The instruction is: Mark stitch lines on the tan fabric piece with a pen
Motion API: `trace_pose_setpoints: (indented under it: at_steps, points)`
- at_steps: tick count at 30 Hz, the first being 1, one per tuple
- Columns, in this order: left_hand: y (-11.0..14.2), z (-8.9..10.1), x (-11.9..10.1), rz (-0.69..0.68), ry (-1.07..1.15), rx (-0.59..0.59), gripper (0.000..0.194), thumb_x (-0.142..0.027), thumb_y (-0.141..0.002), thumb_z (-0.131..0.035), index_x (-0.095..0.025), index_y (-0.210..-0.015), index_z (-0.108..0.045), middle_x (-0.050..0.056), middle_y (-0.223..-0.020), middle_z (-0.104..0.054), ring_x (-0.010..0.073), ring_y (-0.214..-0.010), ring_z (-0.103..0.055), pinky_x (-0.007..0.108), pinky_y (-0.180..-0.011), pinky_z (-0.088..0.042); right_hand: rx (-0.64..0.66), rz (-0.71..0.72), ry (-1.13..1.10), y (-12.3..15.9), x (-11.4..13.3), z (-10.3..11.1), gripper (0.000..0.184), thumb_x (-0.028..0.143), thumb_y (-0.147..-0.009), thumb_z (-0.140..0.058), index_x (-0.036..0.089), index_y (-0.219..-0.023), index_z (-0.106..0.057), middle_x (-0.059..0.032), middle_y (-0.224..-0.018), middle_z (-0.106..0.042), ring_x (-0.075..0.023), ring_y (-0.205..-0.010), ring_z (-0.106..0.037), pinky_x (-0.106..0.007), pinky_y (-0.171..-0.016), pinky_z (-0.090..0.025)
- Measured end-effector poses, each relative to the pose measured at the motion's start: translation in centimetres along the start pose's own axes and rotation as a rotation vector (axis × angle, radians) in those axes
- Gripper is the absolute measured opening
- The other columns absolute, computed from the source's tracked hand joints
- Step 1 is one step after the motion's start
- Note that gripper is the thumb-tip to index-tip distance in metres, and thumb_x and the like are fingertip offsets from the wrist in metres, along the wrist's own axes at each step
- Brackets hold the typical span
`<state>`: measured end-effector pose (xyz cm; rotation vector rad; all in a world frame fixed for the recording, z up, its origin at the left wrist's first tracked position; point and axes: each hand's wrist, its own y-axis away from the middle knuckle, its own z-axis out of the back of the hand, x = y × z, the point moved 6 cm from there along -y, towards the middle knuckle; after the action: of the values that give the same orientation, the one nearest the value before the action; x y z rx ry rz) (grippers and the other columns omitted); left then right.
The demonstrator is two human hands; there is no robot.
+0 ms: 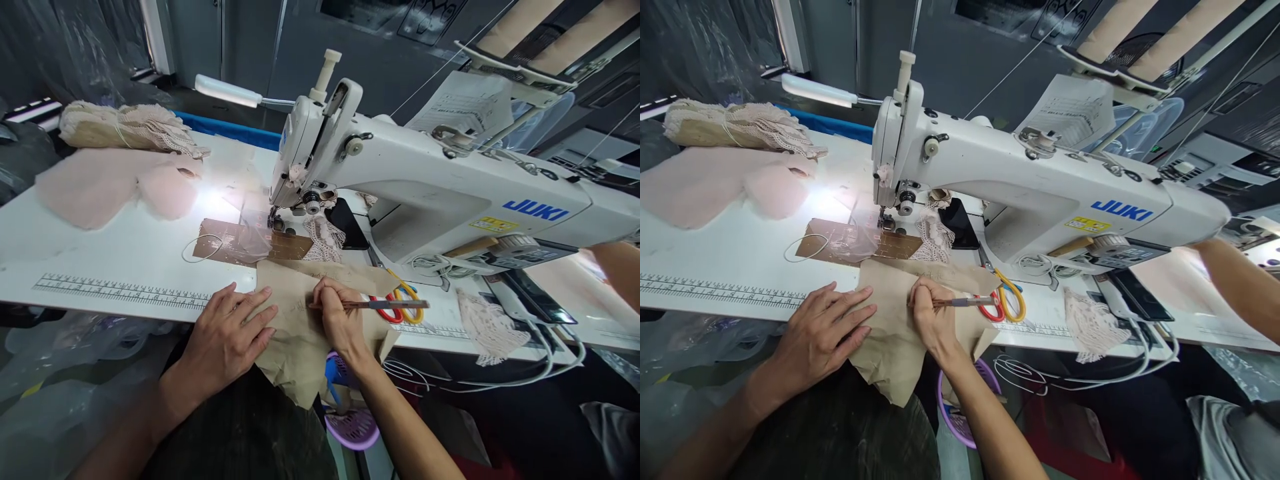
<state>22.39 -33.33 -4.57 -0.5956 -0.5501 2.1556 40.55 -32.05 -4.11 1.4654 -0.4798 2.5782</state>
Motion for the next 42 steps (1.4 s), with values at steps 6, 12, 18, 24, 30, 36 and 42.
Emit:
trace_pose_setpoints:
  at_steps: [6, 12, 18, 24, 30, 36, 42]
  points:
    - [0.0, 0.1, -0.1, -0.013, -0.008, 0.0, 0.024, -0.025, -0.095, -0.053, -0.02, -0.114, -0.067, 0.004, -0.13, -0.064, 0.022, -0.1, -0.061, 0.047, -0.1, -0.044, 0.062, 0.01, -0.005, -0.1, 0.0, -0.4, 0.022, 0.026, -0.072, -0.038, 0.023, -0.052, -0.046, 0.0014, -0.051, -0.05, -0.014, -0.051, -0.044, -0.027, -0.052, -0.035]
    - [0.0, 0.1, 0.0, -0.002, -0.011, -0.007, 0.024, -0.026, -0.094, -0.054, -0.021, -0.114, -0.067, 0.003, -0.129, -0.064, 0.0211, -0.099, -0.062, 0.047, -0.101, -0.044, -0.074, 0.018, -0.022, 0.2, -0.3, 0.1, 0.02, 0.027, -0.075, -0.039, 0.023, -0.056, -0.044, 0.0017, -0.052, -0.046, -0.0144, -0.051, -0.043, -0.027, -0.051, -0.035]
    - [0.1, -0.2, -0.1, -0.014, -0.013, -0.026, 0.024, -0.025, -0.095, -0.053, -0.022, -0.114, -0.067, 0.004, -0.128, -0.065, 0.0206, -0.096, -0.062, 0.046, -0.1, -0.044, -0.433, 0.08, -0.002, 0.4, 0.5, 4.4, 0.024, 0.044, -0.089, -0.049, 0.023, -0.077, -0.047, 0.0041, -0.061, -0.042, -0.0128, -0.052, -0.039, -0.025, -0.048, -0.034]
    - [-0.5, 0.8, -0.5, -0.043, -0.05, -0.065, 0.02, -0.02, -0.094, -0.049, -0.019, -0.104, -0.066, 0.005, -0.12, -0.068, 0.0217, -0.095, -0.061, 0.046, -0.101, -0.042, -0.288, 0.428, 0.466, -2.5, 1.9, 11.1, 0.02, 0.038, -0.087, -0.057, 0.019, -0.091, -0.061, -0.0038, -0.077, -0.059, -0.0159, -0.059, -0.051, -0.029, -0.053, -0.04]
    - [-2.1, 1.8, 1.7, -0.082, -0.269, 0.025, 0.035, -0.037, -0.099, -0.037, -0.018, -0.083, -0.06, 0.009, -0.093, -0.068, 0.0249, -0.083, -0.063, 0.057, -0.104, -0.035, -0.174, 0.484, 0.706, -2.6, -0.8, 13.6, 0.034, 0.027, -0.091, -0.038, 0.014, -0.118, -0.053, -0.0111, -0.093, -0.065, -0.0209, -0.071, -0.061, -0.032, -0.063, -0.047]
    - [-2.0, -0.5, 2.0, -0.224, -0.409, 0.026, 0.029, -0.025, -0.1, -0.036, -0.015, -0.096, -0.063, 0.013, -0.106, -0.067, 0.0258, -0.1, -0.064, 0.049, -0.102, -0.042, -0.021, 0.518, 0.812, -3.8, -2.4, 11.9, 0.026, 0.026, -0.087, -0.041, 0.016, -0.093, -0.064, -0.0123, -0.087, -0.063, -0.0237, -0.072, -0.059, -0.032, -0.058, -0.044]
    - [-2.0, -1.0, 1.8, -0.143, -0.365, -0.001, 0.033, -0.023, -0.1, -0.033, -0.012, -0.1, -0.064, 0.017, -0.114, -0.065, 0.0295, -0.104, -0.064, 0.043, -0.085, -0.054, 0.141, 0.424, 0.902, -4.1, -3.1, 11.8, 0.063, 0.047, -0.08, -0.057, 0.008, -0.13, -0.057, -0.0275, -0.136, -0.047, -0.0423, -0.12, -0.051, -0.054, -0.092, -0.047]
